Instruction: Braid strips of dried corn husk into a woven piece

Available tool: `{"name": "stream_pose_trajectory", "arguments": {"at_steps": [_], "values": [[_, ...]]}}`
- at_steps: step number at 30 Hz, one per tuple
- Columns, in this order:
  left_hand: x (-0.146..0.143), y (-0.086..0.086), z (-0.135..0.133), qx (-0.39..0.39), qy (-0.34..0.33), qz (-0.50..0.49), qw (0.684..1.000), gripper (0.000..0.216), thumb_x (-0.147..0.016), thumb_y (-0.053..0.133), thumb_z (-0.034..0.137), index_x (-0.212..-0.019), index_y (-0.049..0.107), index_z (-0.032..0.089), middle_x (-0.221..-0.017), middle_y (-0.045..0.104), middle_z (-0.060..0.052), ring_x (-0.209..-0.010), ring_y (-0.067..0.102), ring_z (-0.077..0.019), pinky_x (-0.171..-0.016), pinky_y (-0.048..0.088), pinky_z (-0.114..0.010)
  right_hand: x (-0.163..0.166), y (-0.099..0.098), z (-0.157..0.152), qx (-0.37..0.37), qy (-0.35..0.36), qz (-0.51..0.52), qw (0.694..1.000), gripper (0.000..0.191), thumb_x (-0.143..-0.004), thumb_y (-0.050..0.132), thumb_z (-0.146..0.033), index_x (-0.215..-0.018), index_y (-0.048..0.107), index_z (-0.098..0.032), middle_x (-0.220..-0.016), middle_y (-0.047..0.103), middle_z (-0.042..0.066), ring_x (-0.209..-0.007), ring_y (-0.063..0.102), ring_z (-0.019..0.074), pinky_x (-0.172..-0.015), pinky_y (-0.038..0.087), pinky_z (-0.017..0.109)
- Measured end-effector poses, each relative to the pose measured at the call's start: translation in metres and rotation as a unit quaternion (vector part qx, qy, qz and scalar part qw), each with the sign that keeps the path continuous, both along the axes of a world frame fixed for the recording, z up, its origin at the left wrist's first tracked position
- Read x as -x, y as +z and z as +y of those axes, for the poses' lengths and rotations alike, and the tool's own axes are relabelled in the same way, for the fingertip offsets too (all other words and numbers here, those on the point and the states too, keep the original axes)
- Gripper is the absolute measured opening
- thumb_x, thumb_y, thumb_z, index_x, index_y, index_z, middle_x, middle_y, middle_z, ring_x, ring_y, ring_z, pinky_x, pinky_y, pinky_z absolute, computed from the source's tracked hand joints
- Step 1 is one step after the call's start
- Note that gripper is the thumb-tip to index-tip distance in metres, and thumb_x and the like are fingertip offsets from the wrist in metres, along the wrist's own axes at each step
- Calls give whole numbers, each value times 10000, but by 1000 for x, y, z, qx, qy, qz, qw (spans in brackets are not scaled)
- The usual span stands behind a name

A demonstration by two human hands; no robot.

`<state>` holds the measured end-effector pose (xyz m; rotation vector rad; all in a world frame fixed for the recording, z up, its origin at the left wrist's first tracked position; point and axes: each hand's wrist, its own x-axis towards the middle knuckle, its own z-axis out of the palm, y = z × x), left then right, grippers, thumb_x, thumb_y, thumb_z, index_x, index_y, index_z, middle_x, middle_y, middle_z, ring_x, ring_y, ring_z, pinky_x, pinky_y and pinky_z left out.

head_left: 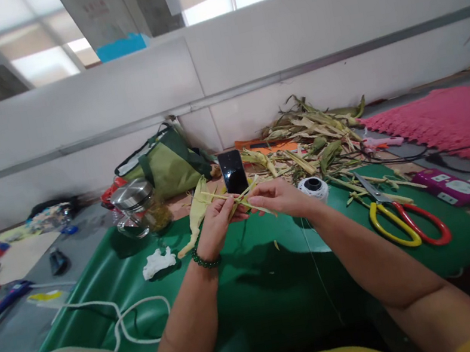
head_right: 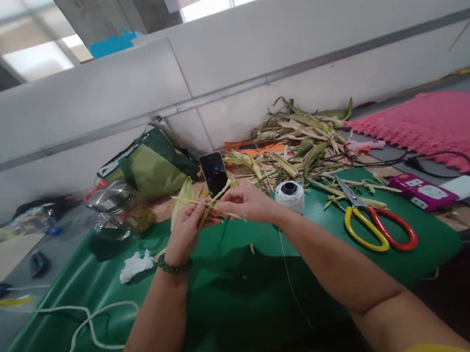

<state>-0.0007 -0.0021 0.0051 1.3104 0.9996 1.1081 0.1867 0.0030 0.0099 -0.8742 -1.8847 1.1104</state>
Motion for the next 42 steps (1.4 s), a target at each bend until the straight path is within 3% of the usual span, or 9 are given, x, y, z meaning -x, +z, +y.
{"name": "stream_pose_trajectory", "arguments": {"at_steps": [5, 13, 17, 19, 21, 24, 27, 36, 42], "values": [[-4, 1, -4, -33, -7, 57, 998, 471, -665, 749, 541, -867, 682, 121, -681, 702, -35, -551, 627, -122, -563, 549, -246, 12, -12, 0, -117, -53, -69, 989, 203, -845, 598, -315, -749, 708, -173, -649, 646, 11, -613, 531, 127, -586, 375, 245], [3, 0, 1, -28, -12, 131, 991, 326, -693, 765, 434, -681, 681, 119, -580, 658, -29, -464, 587, -108, -477, 488, -225, 9, -7, -7, -216, -40, -181, 959, 290, -855, 533, -160, -565, 551, -159, -554, 525, -18, -553, 443, 95, -571, 283, 238], [7, 2, 3, -26, -11, 108, 994, 374, -670, 766, 478, -673, 655, 120, -585, 634, -7, -480, 573, -91, -500, 506, -216, 2, -4, -7, -235, -103, -182, 949, 233, -905, 552, -327, -802, 686, -167, -617, 597, -3, -565, 487, 108, -578, 313, 231], [6, 4, 3, -20, -11, 111, 994, 389, -659, 765, 494, -689, 651, 124, -569, 610, 11, -481, 560, -86, -497, 509, -212, -3, -3, -5, -264, -176, -188, 929, 351, -889, 578, -462, -1083, 679, -187, -729, 653, 20, -615, 530, 127, -594, 335, 236], [5, 5, 2, -13, -20, 127, 992, 395, -672, 746, 508, -665, 636, 128, -553, 598, 15, -476, 555, -87, -488, 504, -211, -7, -3, -2, -307, -198, -222, 904, 429, -875, 588, -513, -1179, 653, -217, -834, 668, 49, -699, 563, 153, -614, 352, 246], [3, 6, -1, -16, -35, 148, 988, 401, -690, 727, 508, -604, 611, 134, -556, 613, 0, -476, 571, -93, -496, 502, -211, -8, -5, 3, -373, -140, -264, 879, 283, -916, 557, -441, -926, 731, -218, -871, 640, 74, -808, 563, 179, -667, 384, 268], [5, 7, -1, -24, -32, 160, 986, 369, -685, 738, 480, -616, 637, 132, -561, 631, -6, -475, 581, -94, -492, 490, -203, -6, -7, 5, -415, -80, -245, 872, 296, -940, 536, -354, -762, 711, -197, -850, 609, 74, -844, 539, 183, -730, 413, 292], [13, 5, 5, -3, -55, 161, 985, 398, -700, 740, 498, -629, 616, 127, -574, 644, -18, -502, 614, -113, -528, 534, -231, -11, -8, 8, -386, -31, -201, 900, 287, -930, 551, -320, -724, 698, -185, -821, 590, 65, -814, 536, 175, -724, 446, 303], [9, 1, 5, 5, -97, 95, 991, 409, -701, 767, 434, -920, 600, 131, -651, 673, -1, -556, 656, -120, -566, 551, -234, -11, -10, 12, -354, -35, -187, 916, 209, -917, 555, -264, -803, 707, -176, -890, 683, 81, -862, 591, 186, -810, 452, 328]]}}
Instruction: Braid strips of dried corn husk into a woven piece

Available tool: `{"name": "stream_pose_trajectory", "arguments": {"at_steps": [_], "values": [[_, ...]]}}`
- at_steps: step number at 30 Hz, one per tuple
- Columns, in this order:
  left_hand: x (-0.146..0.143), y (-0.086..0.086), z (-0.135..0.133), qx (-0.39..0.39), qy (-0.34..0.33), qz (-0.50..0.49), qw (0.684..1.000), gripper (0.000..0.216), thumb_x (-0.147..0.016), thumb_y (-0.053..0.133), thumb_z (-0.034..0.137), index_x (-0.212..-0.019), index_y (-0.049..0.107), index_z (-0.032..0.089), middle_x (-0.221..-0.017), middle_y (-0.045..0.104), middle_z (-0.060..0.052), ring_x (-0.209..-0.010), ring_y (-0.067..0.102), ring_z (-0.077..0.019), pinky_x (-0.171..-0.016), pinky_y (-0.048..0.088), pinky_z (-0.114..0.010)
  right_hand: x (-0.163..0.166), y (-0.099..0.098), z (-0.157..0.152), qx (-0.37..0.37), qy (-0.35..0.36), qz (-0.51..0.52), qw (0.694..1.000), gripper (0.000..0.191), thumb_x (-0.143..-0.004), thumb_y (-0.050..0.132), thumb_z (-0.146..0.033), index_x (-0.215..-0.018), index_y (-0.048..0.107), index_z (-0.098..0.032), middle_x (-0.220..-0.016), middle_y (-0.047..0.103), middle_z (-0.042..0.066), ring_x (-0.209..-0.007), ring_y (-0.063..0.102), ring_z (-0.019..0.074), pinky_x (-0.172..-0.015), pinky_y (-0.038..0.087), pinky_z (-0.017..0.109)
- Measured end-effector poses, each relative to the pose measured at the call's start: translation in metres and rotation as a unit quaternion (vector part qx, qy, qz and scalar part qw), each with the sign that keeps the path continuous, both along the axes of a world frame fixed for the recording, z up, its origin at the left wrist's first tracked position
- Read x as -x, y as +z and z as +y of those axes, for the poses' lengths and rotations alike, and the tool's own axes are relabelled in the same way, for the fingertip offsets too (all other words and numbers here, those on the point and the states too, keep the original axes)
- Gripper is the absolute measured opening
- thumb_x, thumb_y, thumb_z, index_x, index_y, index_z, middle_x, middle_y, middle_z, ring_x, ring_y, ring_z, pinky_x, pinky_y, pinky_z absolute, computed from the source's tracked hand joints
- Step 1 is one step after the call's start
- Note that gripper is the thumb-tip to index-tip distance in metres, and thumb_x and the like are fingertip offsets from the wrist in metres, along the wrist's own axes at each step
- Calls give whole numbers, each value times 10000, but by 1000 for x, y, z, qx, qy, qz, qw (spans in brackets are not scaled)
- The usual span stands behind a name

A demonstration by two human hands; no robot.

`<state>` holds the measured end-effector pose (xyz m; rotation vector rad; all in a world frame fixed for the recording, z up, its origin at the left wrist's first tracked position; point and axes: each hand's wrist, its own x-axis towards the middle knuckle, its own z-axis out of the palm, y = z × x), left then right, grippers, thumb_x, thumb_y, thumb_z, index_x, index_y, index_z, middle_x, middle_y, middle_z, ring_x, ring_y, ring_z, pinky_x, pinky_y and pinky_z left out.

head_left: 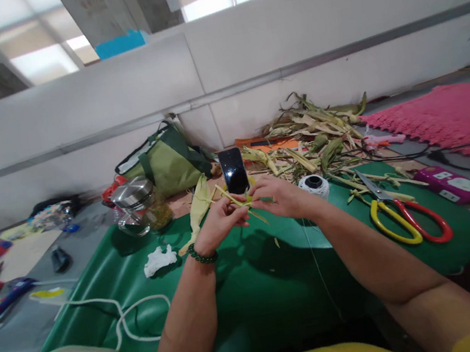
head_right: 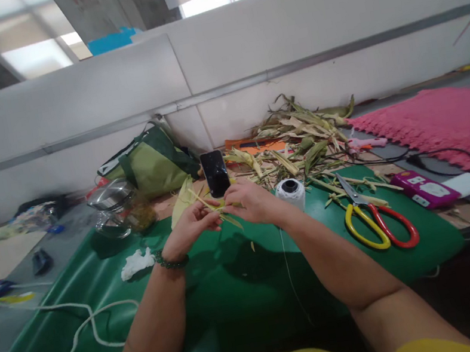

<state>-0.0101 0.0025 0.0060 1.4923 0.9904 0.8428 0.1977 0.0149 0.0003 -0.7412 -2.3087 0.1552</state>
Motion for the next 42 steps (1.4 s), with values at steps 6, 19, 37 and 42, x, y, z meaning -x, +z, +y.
{"name": "stream_pose_trajectory", "arguments": {"at_steps": [6, 19, 37, 42], "values": [[1, -1, 0, -36, -2, -4, 999, 372, -700, 768, 392, -902, 601, 128, -749, 712, -46, -662, 686, -152, -598, 574, -256, 9, -1, -8, 96, -31, 17, 995, 164, -893, 583, -276, -963, 698, -182, -811, 719, 40, -697, 608, 138, -634, 400, 229], [9, 7, 2, 33, 1, -82, 996, 326, -649, 825, 343, -842, 663, 136, -657, 710, -21, -560, 668, -123, -549, 540, -200, 9, 4, -9, 139, 4, 98, 985, 190, -876, 545, -258, -727, 622, -168, -652, 613, -1, -610, 518, 108, -592, 373, 223], [-9, -7, -4, -314, 212, 111, 919, 180, -834, 624, 319, -871, 775, 229, -902, 651, -70, -1002, 543, -234, -961, 412, -380, 28, -8, -14, 28, -124, 210, 969, 230, -884, 576, -376, -789, 666, -187, -775, 683, 66, -758, 622, 184, -718, 492, 316], [-7, -1, -8, -340, 165, 154, 913, 203, -851, 604, 328, -829, 783, 234, -750, 670, -66, -894, 552, -235, -888, 435, -373, 28, -6, -11, 163, -77, 310, 933, 312, -832, 608, -478, -789, 704, -184, -678, 652, 20, -614, 563, 134, -569, 446, 255]]}}
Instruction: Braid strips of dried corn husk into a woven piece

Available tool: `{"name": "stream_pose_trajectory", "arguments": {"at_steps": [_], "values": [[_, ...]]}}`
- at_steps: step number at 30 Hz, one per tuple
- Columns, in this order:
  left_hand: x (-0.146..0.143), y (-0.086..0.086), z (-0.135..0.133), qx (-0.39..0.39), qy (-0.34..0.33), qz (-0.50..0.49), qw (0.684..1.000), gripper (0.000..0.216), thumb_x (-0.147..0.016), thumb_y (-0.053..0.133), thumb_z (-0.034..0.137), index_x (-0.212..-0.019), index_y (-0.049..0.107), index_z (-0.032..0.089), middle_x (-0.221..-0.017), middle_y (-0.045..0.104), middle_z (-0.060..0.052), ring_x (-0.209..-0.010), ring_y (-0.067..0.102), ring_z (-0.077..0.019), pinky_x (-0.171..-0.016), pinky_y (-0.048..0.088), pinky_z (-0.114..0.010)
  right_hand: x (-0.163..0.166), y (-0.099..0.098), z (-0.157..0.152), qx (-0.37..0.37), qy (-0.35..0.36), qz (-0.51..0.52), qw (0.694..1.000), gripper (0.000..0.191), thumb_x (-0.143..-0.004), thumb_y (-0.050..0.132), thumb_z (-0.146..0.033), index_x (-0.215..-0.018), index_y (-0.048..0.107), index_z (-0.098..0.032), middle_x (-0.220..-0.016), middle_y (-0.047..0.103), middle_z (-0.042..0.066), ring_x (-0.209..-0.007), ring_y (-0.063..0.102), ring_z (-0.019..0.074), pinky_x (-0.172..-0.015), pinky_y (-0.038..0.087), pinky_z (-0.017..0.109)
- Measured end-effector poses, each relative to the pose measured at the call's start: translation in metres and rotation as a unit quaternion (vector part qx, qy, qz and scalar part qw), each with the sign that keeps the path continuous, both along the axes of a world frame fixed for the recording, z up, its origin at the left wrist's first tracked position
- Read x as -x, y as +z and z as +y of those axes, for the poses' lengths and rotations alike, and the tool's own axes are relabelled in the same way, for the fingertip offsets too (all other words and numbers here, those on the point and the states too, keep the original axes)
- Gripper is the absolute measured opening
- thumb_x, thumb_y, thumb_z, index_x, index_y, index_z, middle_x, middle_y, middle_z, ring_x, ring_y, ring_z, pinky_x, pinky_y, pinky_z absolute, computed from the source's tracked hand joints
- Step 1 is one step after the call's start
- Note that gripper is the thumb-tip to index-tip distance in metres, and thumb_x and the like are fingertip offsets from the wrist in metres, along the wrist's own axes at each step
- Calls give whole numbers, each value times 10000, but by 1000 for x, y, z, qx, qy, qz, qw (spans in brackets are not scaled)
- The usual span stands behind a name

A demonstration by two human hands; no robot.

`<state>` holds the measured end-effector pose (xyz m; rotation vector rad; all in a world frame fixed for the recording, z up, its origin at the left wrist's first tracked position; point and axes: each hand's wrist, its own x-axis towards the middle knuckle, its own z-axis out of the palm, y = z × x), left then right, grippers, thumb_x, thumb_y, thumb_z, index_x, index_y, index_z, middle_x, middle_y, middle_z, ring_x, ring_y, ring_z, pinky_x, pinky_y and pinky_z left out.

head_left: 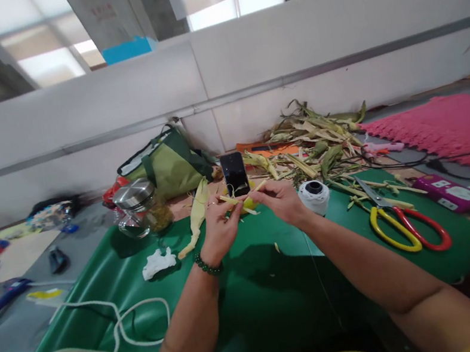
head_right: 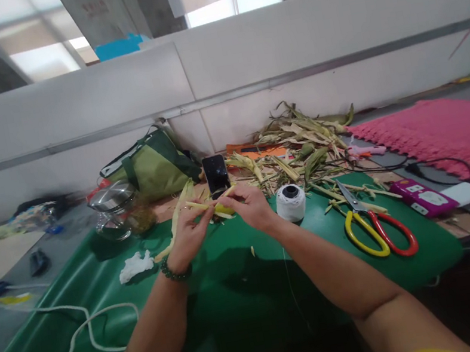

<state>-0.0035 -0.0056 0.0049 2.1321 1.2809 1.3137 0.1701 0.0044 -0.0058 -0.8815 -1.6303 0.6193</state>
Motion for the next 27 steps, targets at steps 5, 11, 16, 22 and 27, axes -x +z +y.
{"name": "stream_pose_trajectory", "arguments": {"at_steps": [5, 11, 16, 22, 27], "values": [[0, 4, -3, 50, -13, -50, 997, 261, -848, 596, 378, -917, 776, 203, -915, 738, -80, -894, 604, -235, -850, 469, -353, 6, 3, -5, 37, 3, 61, 997, 325, -788, 638, -470, -643, 682, -183, -604, 633, 16, -573, 544, 126, -539, 430, 251], [-3, 3, 0, 260, -115, -197, 938, 420, -809, 572, 531, -815, 737, 145, -676, 693, -55, -690, 635, -180, -694, 504, -290, 6, 4, -2, 105, 19, 95, 990, 347, -729, 670, -488, -590, 662, -170, -536, 598, 5, -495, 500, 103, -479, 415, 237], [-6, 6, -3, 270, -131, -152, 942, 384, -719, 686, 537, -722, 706, 153, -685, 709, -54, -650, 641, -170, -661, 520, -288, 6, 5, -5, 88, 10, 77, 993, 311, -725, 674, -439, -564, 651, -175, -519, 598, -2, -485, 492, 98, -466, 398, 228], [-1, 12, -6, 223, -156, -95, 958, 354, -784, 644, 493, -651, 700, 169, -683, 722, -57, -671, 638, -183, -687, 524, -313, 3, 0, -2, 76, -24, 71, 994, 276, -727, 661, -369, -534, 633, -173, -500, 582, -1, -494, 496, 108, -486, 399, 241], [0, 9, -2, 255, -144, -72, 953, 338, -781, 648, 459, -641, 701, 155, -620, 708, -52, -597, 620, -165, -599, 497, -268, -11, -2, 13, 72, 10, -36, 997, 304, -806, 593, -430, -672, 680, -171, -611, 629, 21, -581, 549, 146, -553, 449, 275]]}}
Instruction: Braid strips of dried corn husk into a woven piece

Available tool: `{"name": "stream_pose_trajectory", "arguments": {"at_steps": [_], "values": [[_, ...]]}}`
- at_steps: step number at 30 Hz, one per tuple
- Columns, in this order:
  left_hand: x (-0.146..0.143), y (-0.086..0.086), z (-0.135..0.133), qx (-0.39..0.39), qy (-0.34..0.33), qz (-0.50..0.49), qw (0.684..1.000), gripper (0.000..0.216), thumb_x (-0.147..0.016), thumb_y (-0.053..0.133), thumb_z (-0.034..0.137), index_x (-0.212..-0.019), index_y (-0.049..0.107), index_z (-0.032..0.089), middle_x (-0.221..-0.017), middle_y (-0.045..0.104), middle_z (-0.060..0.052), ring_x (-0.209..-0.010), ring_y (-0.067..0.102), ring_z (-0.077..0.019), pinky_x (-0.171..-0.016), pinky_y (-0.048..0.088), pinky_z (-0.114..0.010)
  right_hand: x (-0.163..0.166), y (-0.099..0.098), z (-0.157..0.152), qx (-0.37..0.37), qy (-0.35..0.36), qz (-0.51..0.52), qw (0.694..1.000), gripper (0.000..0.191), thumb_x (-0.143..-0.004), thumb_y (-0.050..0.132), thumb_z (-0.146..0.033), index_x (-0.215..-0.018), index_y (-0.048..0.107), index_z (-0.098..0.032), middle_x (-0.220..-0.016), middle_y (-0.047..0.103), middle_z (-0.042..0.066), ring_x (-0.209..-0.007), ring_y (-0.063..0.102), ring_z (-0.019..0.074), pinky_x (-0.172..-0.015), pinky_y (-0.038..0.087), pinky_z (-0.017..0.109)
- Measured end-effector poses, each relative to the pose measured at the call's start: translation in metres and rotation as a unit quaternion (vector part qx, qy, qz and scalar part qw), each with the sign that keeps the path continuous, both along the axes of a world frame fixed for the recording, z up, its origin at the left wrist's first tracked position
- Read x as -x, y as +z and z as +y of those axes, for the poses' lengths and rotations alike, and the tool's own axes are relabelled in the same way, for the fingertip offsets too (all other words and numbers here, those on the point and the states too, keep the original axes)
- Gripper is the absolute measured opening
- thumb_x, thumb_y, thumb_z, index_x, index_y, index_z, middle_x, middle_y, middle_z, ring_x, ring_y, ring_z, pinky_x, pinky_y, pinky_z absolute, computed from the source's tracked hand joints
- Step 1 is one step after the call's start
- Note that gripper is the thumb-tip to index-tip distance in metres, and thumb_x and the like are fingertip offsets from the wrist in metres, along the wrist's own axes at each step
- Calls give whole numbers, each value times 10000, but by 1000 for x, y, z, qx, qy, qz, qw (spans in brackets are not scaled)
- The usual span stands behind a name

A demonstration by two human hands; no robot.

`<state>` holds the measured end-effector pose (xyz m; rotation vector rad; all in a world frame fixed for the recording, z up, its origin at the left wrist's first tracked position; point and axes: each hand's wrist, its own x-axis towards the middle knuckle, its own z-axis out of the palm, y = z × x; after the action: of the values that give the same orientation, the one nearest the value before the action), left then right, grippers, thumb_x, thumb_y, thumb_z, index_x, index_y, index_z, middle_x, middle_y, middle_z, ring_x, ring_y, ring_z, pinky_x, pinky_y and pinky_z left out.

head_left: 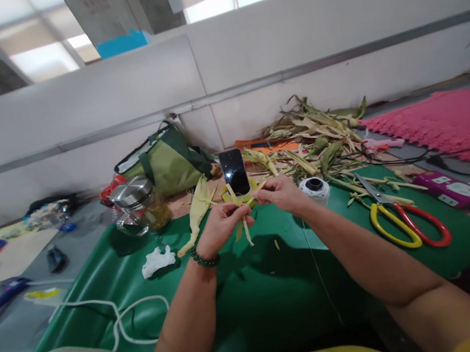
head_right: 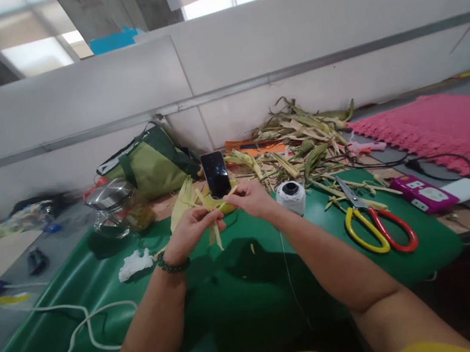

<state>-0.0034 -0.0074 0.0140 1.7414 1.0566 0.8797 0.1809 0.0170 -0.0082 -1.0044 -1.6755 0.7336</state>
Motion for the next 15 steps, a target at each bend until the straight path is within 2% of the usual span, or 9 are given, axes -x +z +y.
{"name": "stream_pose_trajectory", "arguments": {"at_steps": [2, 4, 5, 7, 9, 15], "values": [[-3, -3, 0, -10, 7, 29, 1000, 319, -793, 636, 418, -637, 712, 150, -622, 713, -50, -584, 615, -152, -590, 485, -249, -5, 2, 2, -89, -57, -73, 992, 263, -835, 594, -420, -845, 707, -182, -815, 683, 65, -775, 596, 203, -718, 480, 347], [-7, -6, -1, -25, 0, 41, 999, 311, -821, 596, 375, -647, 723, 150, -669, 734, -55, -620, 636, -156, -625, 496, -247, -8, 5, 1, -185, -107, -151, 965, 263, -827, 646, -417, -964, 702, -199, -966, 682, 98, -936, 575, 252, -872, 429, 419], [-9, -8, -2, -30, -6, 39, 999, 299, -829, 576, 346, -663, 728, 150, -695, 743, -57, -648, 652, -163, -651, 506, -252, -8, 6, -1, -213, -97, -192, 953, 244, -824, 665, -406, -955, 702, -204, -955, 682, 96, -940, 569, 255, -900, 401, 426], [-12, -11, -3, -30, -19, 40, 999, 256, -821, 558, 278, -692, 734, 145, -716, 748, -59, -690, 675, -175, -689, 521, -262, -6, 6, -4, -233, -31, -260, 937, 164, -852, 654, -360, -830, 697, -203, -808, 680, 58, -828, 574, 218, -870, 385, 393], [-15, -14, -3, -19, -35, 46, 998, 220, -797, 557, 227, -704, 735, 138, -704, 743, -60, -692, 681, -181, -685, 528, -265, -5, 6, -6, -240, 27, -296, 924, 211, -889, 613, -301, -713, 663, -197, -688, 654, 20, -728, 561, 177, -836, 373, 361], [-23, -24, 1, 8, -119, 25, 993, 172, -760, 592, 225, -659, 712, 153, -645, 718, -35, -622, 646, -157, -655, 520, -264, -5, 11, -15, -307, 41, -346, 885, 294, -905, 551, -251, -624, 613, -193, -617, 609, 13, -693, 533, 171, -972, 325, 405]]}}
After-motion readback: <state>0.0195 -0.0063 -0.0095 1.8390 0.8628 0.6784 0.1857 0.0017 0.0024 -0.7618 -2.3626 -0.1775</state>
